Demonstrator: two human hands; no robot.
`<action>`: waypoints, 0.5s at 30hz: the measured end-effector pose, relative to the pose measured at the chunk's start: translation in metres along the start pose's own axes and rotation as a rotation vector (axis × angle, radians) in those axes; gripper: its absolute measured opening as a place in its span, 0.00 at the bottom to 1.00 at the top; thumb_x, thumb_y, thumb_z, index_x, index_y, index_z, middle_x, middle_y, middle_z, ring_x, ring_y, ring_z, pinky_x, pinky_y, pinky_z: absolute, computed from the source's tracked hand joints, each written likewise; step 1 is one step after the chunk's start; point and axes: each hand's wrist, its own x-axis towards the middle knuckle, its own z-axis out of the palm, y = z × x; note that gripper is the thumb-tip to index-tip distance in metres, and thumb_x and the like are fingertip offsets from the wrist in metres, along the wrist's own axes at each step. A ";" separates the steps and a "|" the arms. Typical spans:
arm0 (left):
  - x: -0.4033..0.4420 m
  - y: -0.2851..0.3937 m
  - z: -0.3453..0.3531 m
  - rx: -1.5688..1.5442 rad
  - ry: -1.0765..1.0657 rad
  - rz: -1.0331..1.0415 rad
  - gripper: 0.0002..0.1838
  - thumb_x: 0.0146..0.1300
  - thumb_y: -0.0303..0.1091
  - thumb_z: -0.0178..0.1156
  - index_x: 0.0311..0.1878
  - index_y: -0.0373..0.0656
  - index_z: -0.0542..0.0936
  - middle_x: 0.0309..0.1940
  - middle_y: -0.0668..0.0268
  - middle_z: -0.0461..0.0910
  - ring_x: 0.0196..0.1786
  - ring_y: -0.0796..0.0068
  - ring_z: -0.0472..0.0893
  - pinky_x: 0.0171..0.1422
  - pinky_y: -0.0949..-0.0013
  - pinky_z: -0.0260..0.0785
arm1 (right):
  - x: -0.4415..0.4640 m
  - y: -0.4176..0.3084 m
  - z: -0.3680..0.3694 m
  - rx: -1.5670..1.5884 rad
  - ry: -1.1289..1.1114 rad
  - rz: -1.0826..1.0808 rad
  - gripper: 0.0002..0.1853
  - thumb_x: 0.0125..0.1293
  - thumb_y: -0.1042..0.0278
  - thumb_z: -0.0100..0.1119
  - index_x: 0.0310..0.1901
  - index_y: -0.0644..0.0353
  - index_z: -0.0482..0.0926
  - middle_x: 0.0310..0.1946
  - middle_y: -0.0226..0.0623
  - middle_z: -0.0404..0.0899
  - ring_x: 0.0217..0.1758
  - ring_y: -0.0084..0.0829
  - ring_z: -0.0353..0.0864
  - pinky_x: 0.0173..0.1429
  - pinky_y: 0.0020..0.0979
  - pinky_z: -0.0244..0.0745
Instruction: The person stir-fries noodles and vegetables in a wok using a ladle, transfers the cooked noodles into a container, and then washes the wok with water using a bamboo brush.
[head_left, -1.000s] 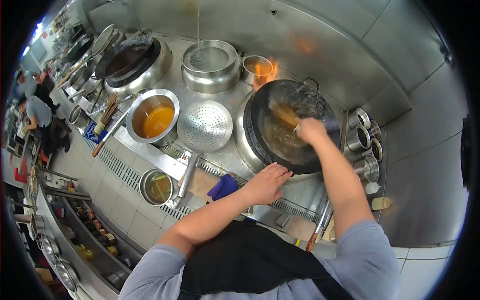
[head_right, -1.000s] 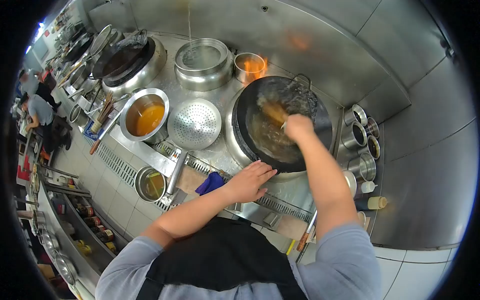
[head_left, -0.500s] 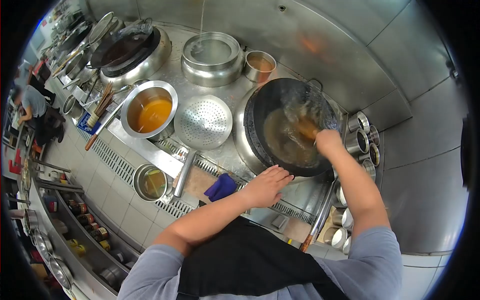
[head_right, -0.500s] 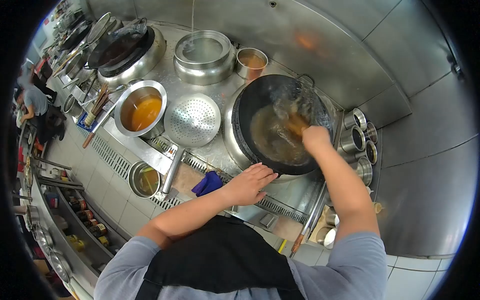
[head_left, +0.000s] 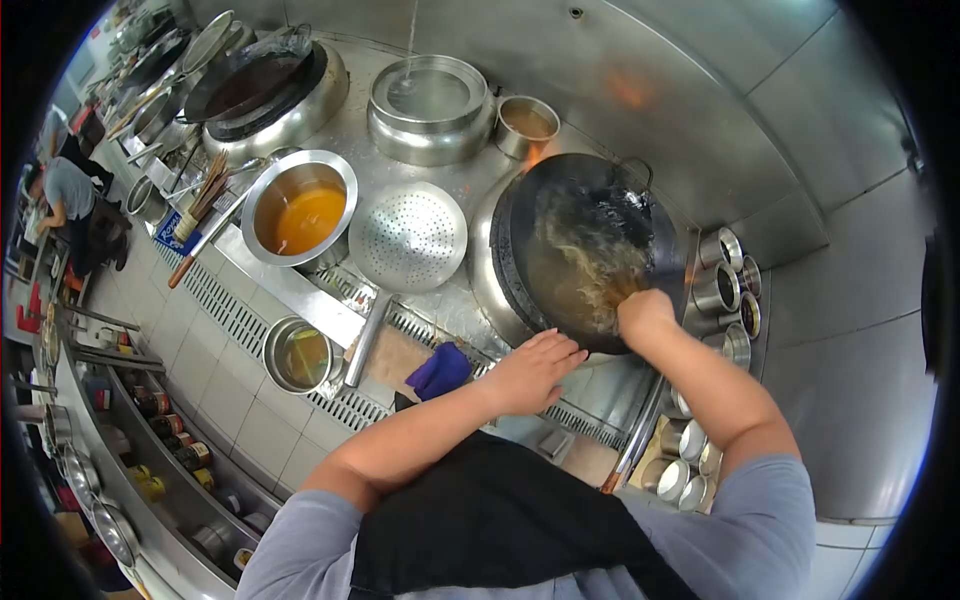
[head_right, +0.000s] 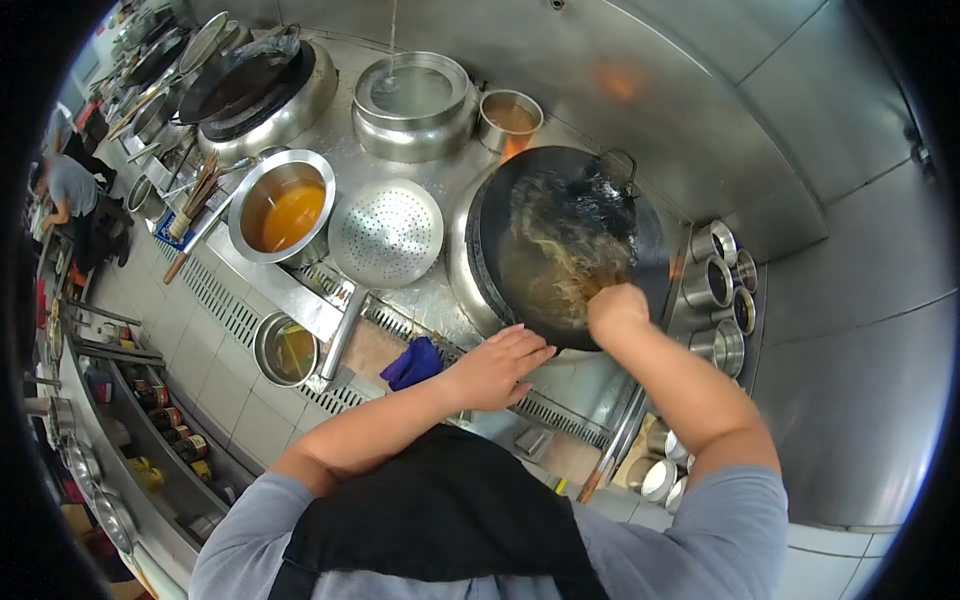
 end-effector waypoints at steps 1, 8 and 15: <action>0.000 0.003 0.000 0.002 -0.029 -0.007 0.34 0.54 0.34 0.64 0.65 0.37 0.69 0.60 0.56 0.70 0.67 0.57 0.67 0.79 0.57 0.49 | 0.001 0.008 0.000 0.006 -0.009 0.003 0.12 0.63 0.69 0.52 0.38 0.57 0.88 0.40 0.41 0.86 0.46 0.39 0.87 0.44 0.37 0.82; 0.001 0.000 0.002 0.027 -0.019 -0.004 0.34 0.54 0.35 0.64 0.65 0.36 0.70 0.60 0.55 0.70 0.67 0.57 0.67 0.78 0.57 0.50 | 0.020 0.001 -0.031 0.238 0.218 0.009 0.13 0.63 0.66 0.51 0.43 0.61 0.83 0.40 0.48 0.85 0.46 0.43 0.86 0.49 0.42 0.80; 0.004 0.002 0.000 0.024 -0.024 -0.008 0.34 0.53 0.35 0.66 0.65 0.37 0.69 0.59 0.55 0.70 0.65 0.55 0.68 0.77 0.53 0.53 | 0.040 0.013 -0.045 0.763 0.259 0.366 0.15 0.63 0.65 0.53 0.44 0.63 0.84 0.44 0.49 0.84 0.50 0.44 0.84 0.54 0.42 0.78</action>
